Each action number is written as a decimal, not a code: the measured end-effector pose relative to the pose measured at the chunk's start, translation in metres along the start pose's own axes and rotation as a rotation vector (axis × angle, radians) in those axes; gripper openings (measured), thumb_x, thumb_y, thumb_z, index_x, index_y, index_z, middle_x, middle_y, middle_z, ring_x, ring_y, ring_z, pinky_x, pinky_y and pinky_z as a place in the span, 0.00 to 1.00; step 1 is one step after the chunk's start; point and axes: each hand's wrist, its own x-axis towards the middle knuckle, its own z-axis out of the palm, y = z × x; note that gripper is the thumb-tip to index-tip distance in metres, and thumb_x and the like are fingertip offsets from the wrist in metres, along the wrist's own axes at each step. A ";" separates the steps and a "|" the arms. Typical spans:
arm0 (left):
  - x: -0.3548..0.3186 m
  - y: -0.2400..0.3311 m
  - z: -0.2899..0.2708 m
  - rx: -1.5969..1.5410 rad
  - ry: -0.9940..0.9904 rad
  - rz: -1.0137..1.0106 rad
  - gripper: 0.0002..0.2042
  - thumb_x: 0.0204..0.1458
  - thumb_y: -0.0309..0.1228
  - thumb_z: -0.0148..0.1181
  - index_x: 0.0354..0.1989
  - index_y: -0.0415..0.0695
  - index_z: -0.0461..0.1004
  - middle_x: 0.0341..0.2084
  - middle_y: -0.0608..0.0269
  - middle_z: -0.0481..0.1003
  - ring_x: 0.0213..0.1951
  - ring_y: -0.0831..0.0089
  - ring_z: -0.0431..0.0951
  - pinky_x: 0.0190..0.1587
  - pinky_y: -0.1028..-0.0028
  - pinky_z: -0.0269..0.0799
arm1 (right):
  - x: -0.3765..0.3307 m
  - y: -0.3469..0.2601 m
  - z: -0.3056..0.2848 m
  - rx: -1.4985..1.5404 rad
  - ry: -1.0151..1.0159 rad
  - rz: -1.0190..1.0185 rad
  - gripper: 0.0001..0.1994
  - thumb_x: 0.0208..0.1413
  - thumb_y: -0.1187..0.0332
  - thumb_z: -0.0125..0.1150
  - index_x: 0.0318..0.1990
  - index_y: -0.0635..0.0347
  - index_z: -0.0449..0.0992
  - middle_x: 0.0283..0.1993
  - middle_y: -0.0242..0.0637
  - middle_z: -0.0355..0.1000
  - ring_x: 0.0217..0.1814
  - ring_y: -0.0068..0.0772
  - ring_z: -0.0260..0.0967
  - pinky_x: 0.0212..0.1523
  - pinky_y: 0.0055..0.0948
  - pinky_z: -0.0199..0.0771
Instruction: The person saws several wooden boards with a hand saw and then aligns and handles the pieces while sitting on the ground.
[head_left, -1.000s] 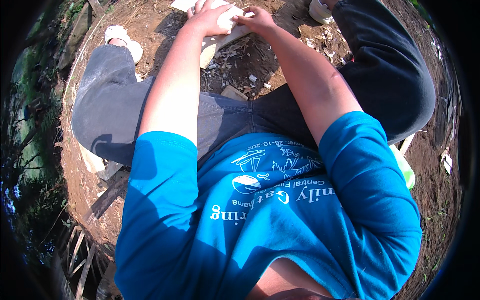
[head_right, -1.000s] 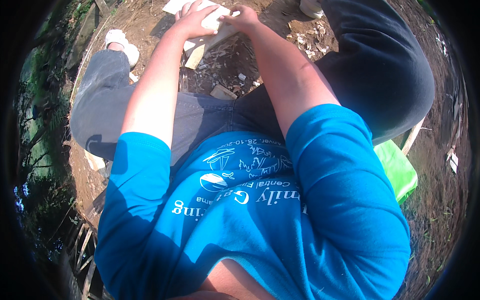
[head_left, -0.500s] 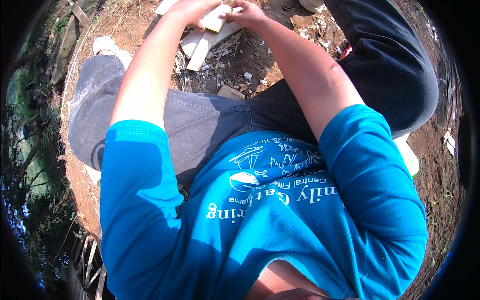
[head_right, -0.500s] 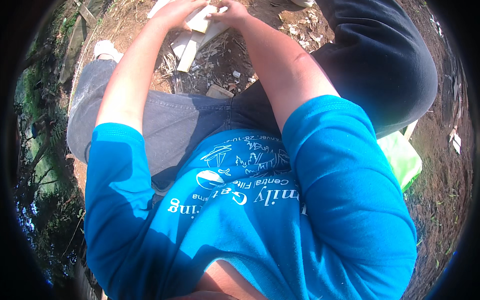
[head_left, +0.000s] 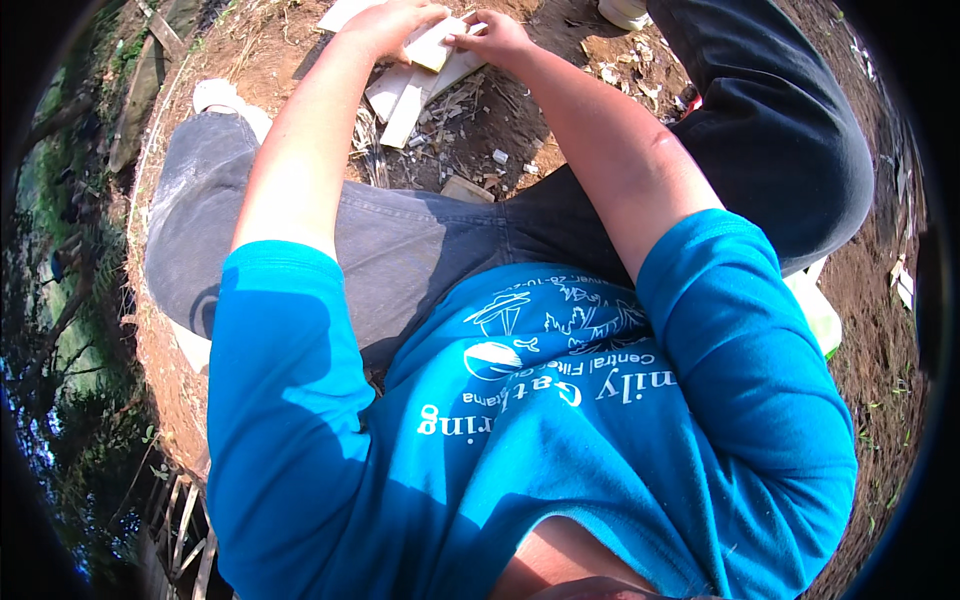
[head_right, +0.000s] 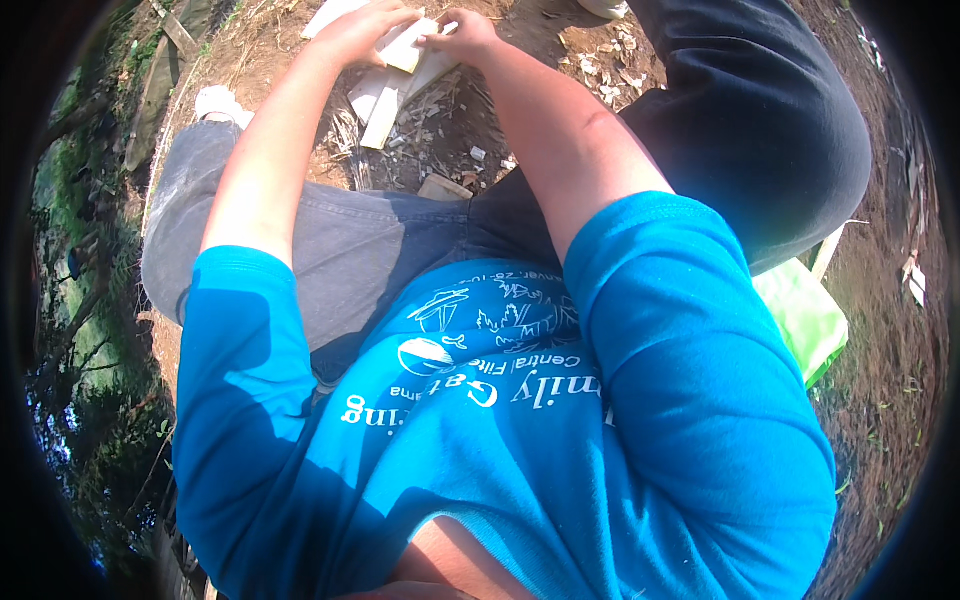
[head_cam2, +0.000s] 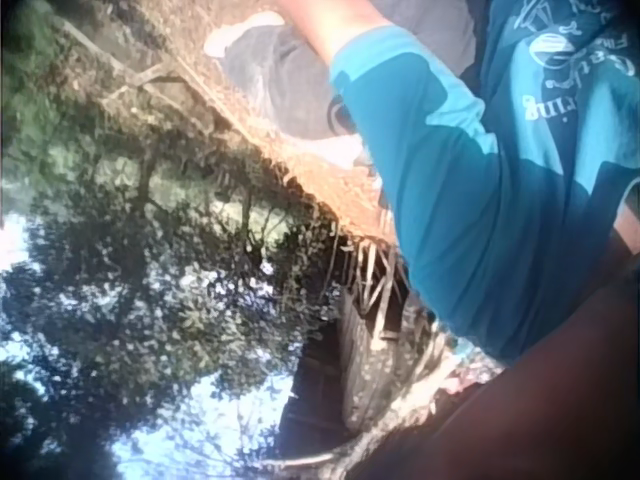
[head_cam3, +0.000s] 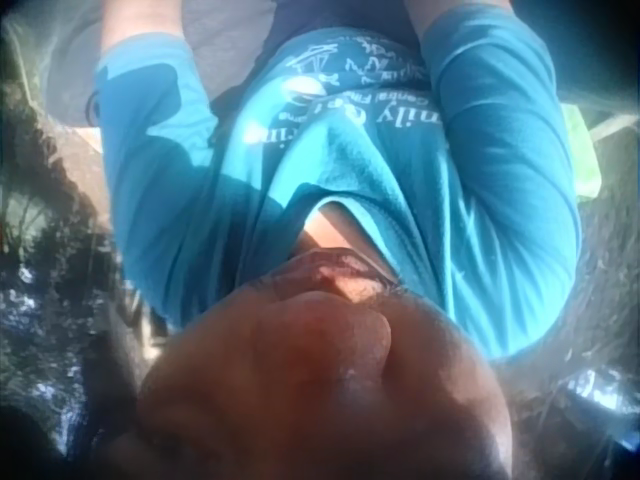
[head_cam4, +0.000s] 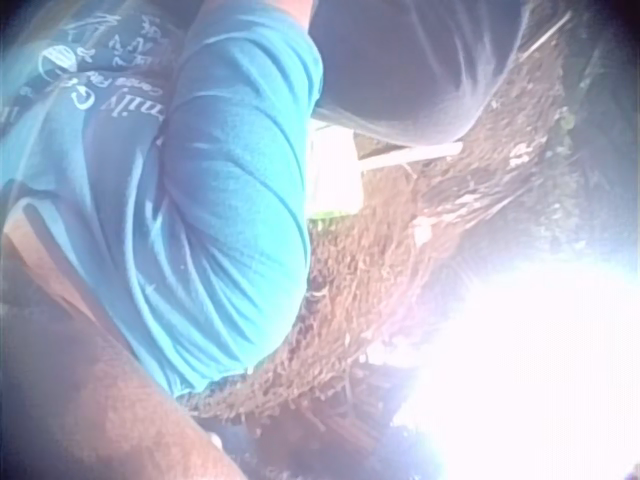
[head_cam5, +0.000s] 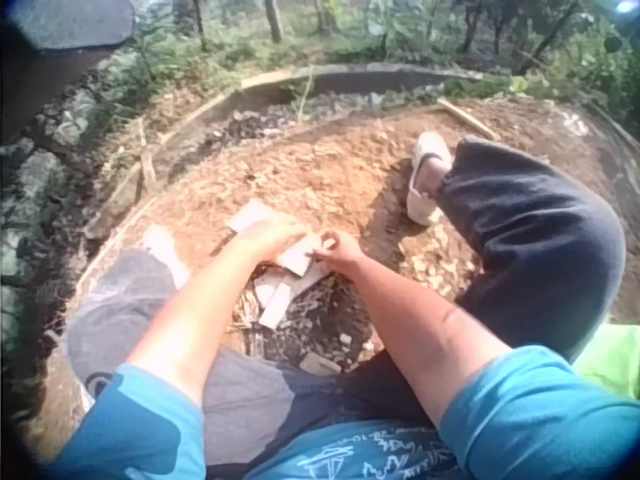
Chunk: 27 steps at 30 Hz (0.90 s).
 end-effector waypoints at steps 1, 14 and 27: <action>0.005 0.001 0.001 0.064 -0.041 -0.017 0.35 0.32 0.35 0.79 0.55 0.49 0.76 0.49 0.51 0.79 0.54 0.50 0.78 0.57 0.57 0.73 | 0.004 0.008 0.000 -0.052 0.006 -0.003 0.32 0.41 0.44 0.81 0.50 0.56 0.82 0.43 0.40 0.82 0.47 0.36 0.81 0.49 0.36 0.80; -0.008 -0.012 0.016 0.195 -0.076 -0.103 0.55 0.31 0.44 0.83 0.74 0.65 0.59 0.62 0.57 0.67 0.67 0.55 0.66 0.68 0.54 0.66 | 0.001 0.002 -0.007 -0.029 -0.050 0.022 0.34 0.39 0.42 0.82 0.50 0.55 0.82 0.42 0.37 0.84 0.48 0.31 0.81 0.52 0.32 0.80; -0.036 0.034 -0.015 0.072 0.082 -0.380 0.46 0.34 0.37 0.79 0.68 0.52 0.64 0.59 0.42 0.68 0.62 0.44 0.68 0.66 0.54 0.66 | 0.035 0.000 -0.017 -0.360 -0.319 0.021 0.40 0.46 0.33 0.72 0.55 0.59 0.81 0.50 0.46 0.80 0.53 0.40 0.78 0.54 0.37 0.77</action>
